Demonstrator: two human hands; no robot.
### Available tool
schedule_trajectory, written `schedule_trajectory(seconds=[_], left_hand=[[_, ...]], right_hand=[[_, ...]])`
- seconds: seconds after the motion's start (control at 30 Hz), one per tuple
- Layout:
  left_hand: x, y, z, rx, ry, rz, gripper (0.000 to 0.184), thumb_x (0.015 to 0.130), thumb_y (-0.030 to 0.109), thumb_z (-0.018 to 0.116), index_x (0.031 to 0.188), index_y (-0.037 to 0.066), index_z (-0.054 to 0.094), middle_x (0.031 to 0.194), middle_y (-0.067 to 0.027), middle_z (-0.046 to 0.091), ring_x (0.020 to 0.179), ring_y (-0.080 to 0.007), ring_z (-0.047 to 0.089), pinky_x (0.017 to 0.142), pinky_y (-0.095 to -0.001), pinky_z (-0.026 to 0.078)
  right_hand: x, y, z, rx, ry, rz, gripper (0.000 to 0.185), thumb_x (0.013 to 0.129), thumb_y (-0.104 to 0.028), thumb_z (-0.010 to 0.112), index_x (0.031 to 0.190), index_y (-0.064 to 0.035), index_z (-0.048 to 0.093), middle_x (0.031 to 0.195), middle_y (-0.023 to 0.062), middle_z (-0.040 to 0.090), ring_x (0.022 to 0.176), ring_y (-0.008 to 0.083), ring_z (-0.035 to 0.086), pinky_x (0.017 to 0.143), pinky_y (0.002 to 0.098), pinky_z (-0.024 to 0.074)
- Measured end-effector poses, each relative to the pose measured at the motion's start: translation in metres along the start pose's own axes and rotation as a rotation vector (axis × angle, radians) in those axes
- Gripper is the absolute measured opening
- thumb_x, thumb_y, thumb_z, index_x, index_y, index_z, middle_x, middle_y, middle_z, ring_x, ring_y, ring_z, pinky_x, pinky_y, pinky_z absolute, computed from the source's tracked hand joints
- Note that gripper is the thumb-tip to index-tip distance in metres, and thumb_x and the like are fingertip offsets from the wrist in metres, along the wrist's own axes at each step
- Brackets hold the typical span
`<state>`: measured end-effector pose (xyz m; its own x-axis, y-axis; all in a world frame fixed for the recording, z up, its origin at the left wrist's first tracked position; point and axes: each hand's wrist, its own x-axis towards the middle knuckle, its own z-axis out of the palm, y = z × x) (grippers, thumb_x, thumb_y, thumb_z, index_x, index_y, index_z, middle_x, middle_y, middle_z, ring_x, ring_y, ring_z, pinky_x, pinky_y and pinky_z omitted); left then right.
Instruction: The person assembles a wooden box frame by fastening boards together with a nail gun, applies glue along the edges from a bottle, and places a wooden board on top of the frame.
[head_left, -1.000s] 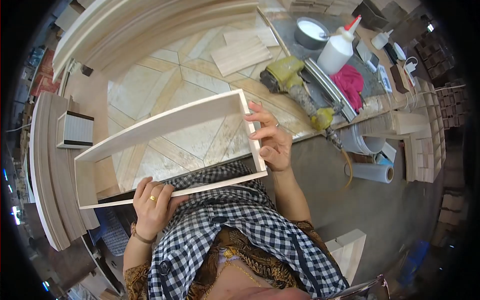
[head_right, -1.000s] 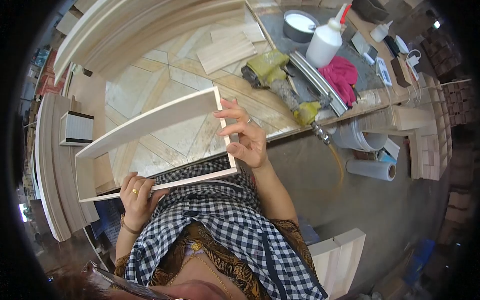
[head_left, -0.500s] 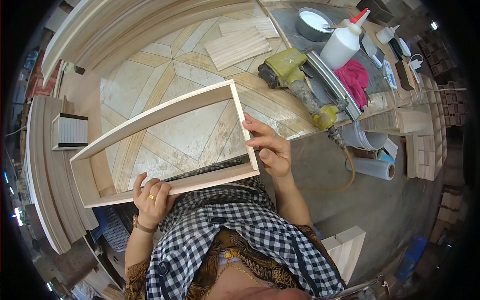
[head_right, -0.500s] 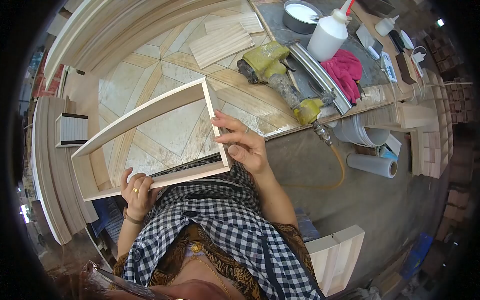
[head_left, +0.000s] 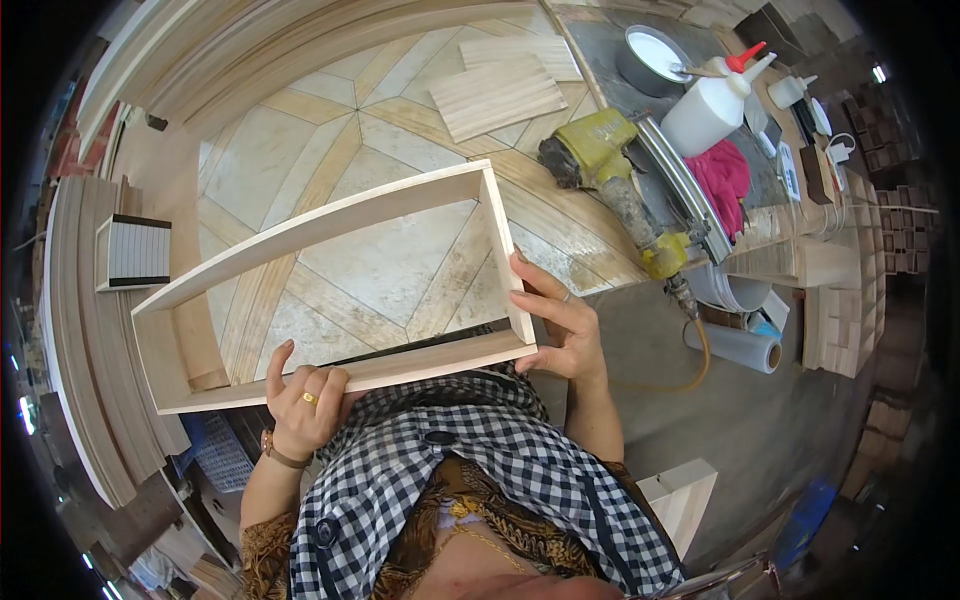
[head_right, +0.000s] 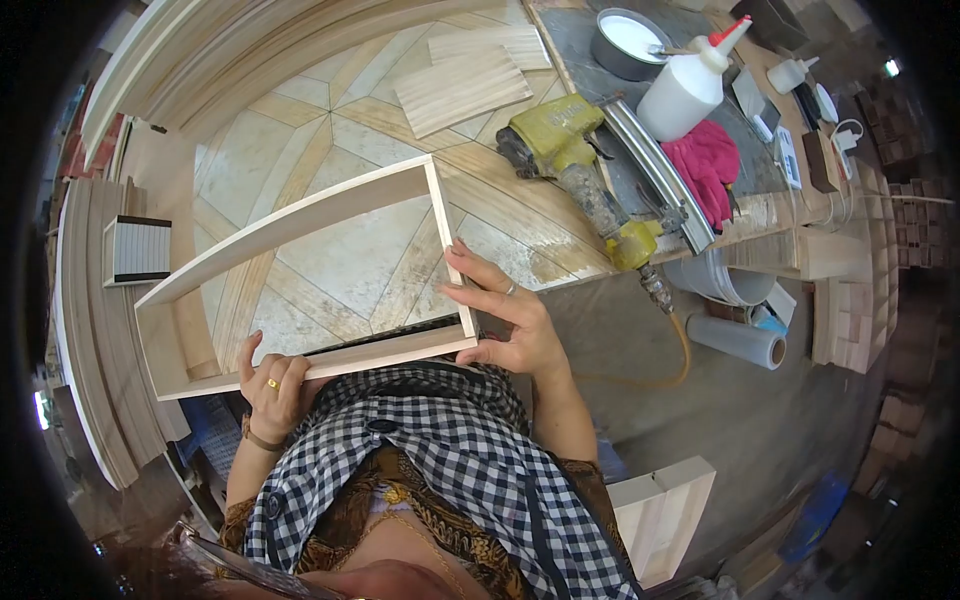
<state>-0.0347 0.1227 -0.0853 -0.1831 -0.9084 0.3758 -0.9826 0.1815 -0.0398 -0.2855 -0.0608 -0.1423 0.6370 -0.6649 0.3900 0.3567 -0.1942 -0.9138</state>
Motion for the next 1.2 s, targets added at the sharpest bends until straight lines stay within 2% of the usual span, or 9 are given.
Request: schedule_trajectory(seconds=[0.07, 0.33, 0.57, 0.67, 0.77, 0.83, 0.9, 1.1, 1.2], left_hand=[[-0.001, 0.000, 0.001, 0.001, 0.019, -0.008, 0.027, 0.087, 0.030, 0.057, 0.077, 0.006, 0.058, 0.061, -0.0013, 0.051, 0.054, -0.0138, 0.052, 0.093, -0.0486, 0.041], [0.013, -0.005, -0.007, -0.038, 0.059, -0.010, 0.021, 0.079, 0.026, 0.066, 0.074, 0.008, 0.058, 0.056, 0.0020, 0.043, 0.052, -0.0111, 0.047, 0.096, -0.0487, 0.040], [0.025, -0.022, 0.012, -0.030, 0.130, 0.003, 0.021, 0.075, 0.026, 0.068, 0.073, 0.008, 0.057, 0.056, 0.0023, 0.042, 0.053, -0.0118, 0.047, 0.100, -0.0499, 0.036], [0.026, -0.020, 0.012, -0.044, 0.085, -0.022, 0.025, 0.075, 0.029, 0.068, 0.079, 0.007, 0.057, 0.062, 0.0001, 0.047, 0.060, -0.0147, 0.051, 0.101, -0.0531, 0.031], [0.028, -0.018, 0.000, -0.056, 0.022, -0.077, 0.035, 0.077, 0.033, 0.067, 0.093, 0.004, 0.056, 0.076, -0.0053, 0.057, 0.076, -0.0216, 0.058, 0.103, -0.0569, 0.025], [0.027, -0.016, -0.008, -0.056, 0.063, -0.139, 0.043, 0.077, 0.036, 0.065, 0.102, 0.003, 0.055, 0.086, -0.0086, 0.060, 0.086, -0.0261, 0.058, 0.103, -0.0582, 0.022], [0.018, -0.021, -0.012, -0.032, 0.073, -0.176, 0.047, 0.078, 0.038, 0.064, 0.106, 0.002, 0.054, 0.091, -0.0100, 0.060, 0.092, -0.0282, 0.057, 0.103, -0.0583, 0.022], [-0.006, -0.034, -0.018, -0.001, 0.111, -0.280, 0.032, 0.078, 0.026, 0.065, 0.099, 0.003, 0.058, 0.091, -0.0100, 0.060, 0.092, -0.0277, 0.056, 0.103, -0.0530, 0.027], [-0.018, -0.036, -0.009, -0.100, 0.098, -0.298, 0.027, 0.075, 0.016, 0.067, 0.097, 0.003, 0.058, 0.087, -0.0094, 0.059, 0.088, -0.0266, 0.057, 0.100, -0.0508, 0.033]], right_hand=[[-0.004, 0.002, 0.000, -0.032, 0.022, 0.005, 0.061, 0.061, -0.030, 0.080, 0.111, 0.0011, 0.061, 0.131, 0.0210, 0.047, 0.128, 0.0378, 0.035, 0.105, 0.0457, 0.0275], [0.000, -0.001, 0.000, -0.046, 0.113, -0.017, 0.059, 0.059, -0.026, 0.082, 0.107, 0.0014, 0.063, 0.124, 0.0220, 0.052, 0.126, 0.0376, 0.039, 0.104, 0.0468, 0.0298], [0.004, 0.009, -0.001, -0.169, 0.187, -0.085, 0.044, 0.065, -0.022, 0.080, 0.101, 0.0001, 0.065, 0.118, 0.0210, 0.057, 0.119, 0.0358, 0.047, 0.098, 0.0435, 0.0386], [0.008, -0.007, -0.007, -0.231, 0.133, -0.020, 0.042, 0.071, -0.029, 0.075, 0.099, 0.0013, 0.066, 0.115, 0.0212, 0.058, 0.118, 0.0360, 0.048, 0.099, 0.0436, 0.0383], [0.019, -0.015, -0.037, -0.046, 0.100, -0.059, 0.051, 0.082, -0.041, 0.063, 0.113, -0.0004, 0.059, 0.125, 0.0230, 0.050, 0.118, 0.0312, 0.048, 0.101, 0.0429, 0.0366], [0.037, -0.030, -0.049, 0.366, 0.310, -0.123, 0.060, 0.089, -0.044, 0.051, 0.127, 0.0018, 0.044, 0.132, 0.0238, 0.042, 0.120, 0.0327, 0.045, 0.100, 0.0456, 0.0383], [0.060, -0.043, -0.072, 0.485, 0.652, -0.042, 0.067, 0.092, -0.042, 0.045, 0.136, 0.0050, 0.026, 0.136, 0.0233, 0.035, 0.123, 0.0349, 0.040, 0.099, 0.0474, 0.0399], [0.124, -0.024, -0.138, 1.151, 0.810, 0.092, 0.078, 0.092, -0.045, 0.044, 0.132, 0.0153, 0.014, 0.133, 0.0310, 0.031, 0.120, 0.0401, 0.041, 0.096, 0.0499, 0.0423], [0.151, -0.021, -0.130, 1.288, 0.980, 0.053, 0.059, 0.095, -0.042, 0.038, 0.134, 0.0010, 0.027, 0.137, 0.0251, 0.030, 0.122, 0.0403, 0.037, 0.094, 0.0515, 0.0436]])
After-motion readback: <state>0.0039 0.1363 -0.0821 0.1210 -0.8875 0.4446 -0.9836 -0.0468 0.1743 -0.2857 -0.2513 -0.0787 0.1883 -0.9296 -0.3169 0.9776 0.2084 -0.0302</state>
